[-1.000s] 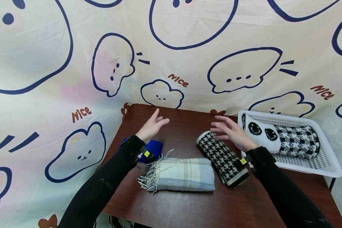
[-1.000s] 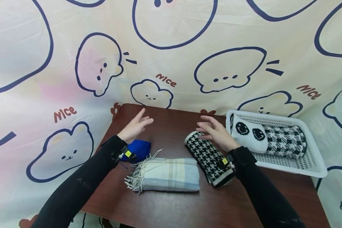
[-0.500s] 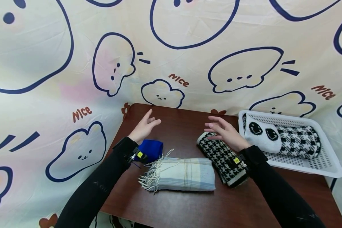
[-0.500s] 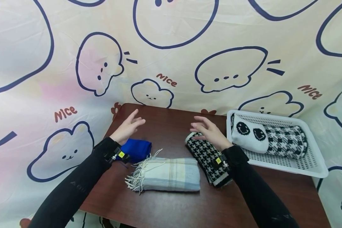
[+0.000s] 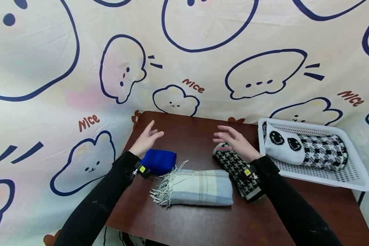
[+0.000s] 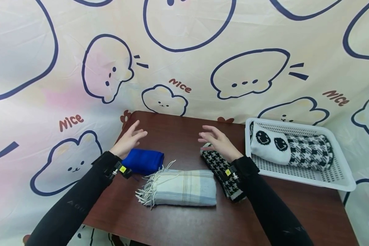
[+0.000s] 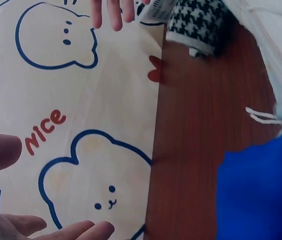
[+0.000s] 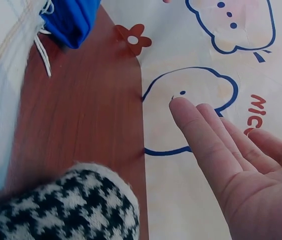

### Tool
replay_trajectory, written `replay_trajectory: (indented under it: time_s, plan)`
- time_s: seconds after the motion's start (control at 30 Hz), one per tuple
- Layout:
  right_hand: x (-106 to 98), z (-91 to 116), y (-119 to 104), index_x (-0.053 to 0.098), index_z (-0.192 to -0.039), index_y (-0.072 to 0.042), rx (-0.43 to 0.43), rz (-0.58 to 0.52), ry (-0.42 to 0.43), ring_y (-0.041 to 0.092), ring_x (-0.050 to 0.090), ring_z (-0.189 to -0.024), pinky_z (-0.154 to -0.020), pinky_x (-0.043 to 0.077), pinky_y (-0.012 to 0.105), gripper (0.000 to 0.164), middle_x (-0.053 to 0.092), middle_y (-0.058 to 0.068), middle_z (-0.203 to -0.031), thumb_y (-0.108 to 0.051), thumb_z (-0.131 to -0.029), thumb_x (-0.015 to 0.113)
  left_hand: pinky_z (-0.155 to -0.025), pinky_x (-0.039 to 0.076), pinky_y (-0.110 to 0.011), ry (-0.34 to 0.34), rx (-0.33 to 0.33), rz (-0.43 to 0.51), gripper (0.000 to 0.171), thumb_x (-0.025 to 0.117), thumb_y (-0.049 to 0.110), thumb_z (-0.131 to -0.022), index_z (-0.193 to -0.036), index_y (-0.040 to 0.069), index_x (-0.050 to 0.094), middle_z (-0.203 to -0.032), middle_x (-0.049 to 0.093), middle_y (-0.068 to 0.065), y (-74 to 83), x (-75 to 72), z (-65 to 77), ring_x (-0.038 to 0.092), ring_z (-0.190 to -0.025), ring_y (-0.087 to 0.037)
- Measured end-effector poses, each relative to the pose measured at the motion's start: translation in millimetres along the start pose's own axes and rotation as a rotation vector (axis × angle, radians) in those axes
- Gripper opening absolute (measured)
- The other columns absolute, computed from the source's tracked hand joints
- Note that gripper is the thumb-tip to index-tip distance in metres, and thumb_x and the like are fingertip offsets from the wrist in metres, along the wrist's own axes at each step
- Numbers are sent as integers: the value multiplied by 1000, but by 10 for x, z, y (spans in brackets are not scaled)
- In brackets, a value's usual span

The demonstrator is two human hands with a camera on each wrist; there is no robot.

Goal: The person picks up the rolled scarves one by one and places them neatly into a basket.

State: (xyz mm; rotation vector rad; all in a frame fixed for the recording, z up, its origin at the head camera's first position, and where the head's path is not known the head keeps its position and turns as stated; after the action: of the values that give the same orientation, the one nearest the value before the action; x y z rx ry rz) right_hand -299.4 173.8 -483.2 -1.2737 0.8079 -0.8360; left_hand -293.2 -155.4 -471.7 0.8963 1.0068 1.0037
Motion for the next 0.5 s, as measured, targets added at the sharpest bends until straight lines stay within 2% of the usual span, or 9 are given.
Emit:
replay_trajectory:
  time_s: [0.2, 0.3, 0.5]
  plan:
    - [76, -55, 43, 24, -169, -12, -1, -19, -23, 45, 46, -148, -114, 51, 57, 72, 37, 26, -166, -42, -112, 57, -131, 19, -64, 5, -4, -29, 85, 57, 36, -113, -174, 21, 0, -175, 21, -23, -66, -110, 28, 20, -162, -41]
    - [111, -95, 71, 26, -168, -13, 9, -29, -17, 45, 47, -147, -111, 54, 54, 71, 40, 24, -165, -42, -112, 58, -131, 19, -64, 10, -1, -31, 84, 56, 35, -113, -174, 20, 0, -175, 20, -23, -88, -158, 38, 20, -162, -41]
    - [179, -181, 113, 27, -167, -7, 24, -30, -5, 46, 51, -144, -105, 59, 48, 65, 43, 27, -162, -37, -115, 53, -130, 19, -65, 30, -2, -45, 85, 57, 33, -113, -174, 18, -1, -175, 18, -25, -121, -250, 75, 19, -162, -43]
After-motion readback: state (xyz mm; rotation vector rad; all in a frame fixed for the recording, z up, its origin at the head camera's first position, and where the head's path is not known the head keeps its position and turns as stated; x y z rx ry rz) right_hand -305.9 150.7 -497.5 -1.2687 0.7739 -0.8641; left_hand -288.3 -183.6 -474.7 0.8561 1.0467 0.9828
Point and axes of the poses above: each hand's wrist, its own z-axis away from the middle knuckle, its own x-axis out of the palm, y = z × x, the point moved 10 cm from there along -z, towards the middle knuckle
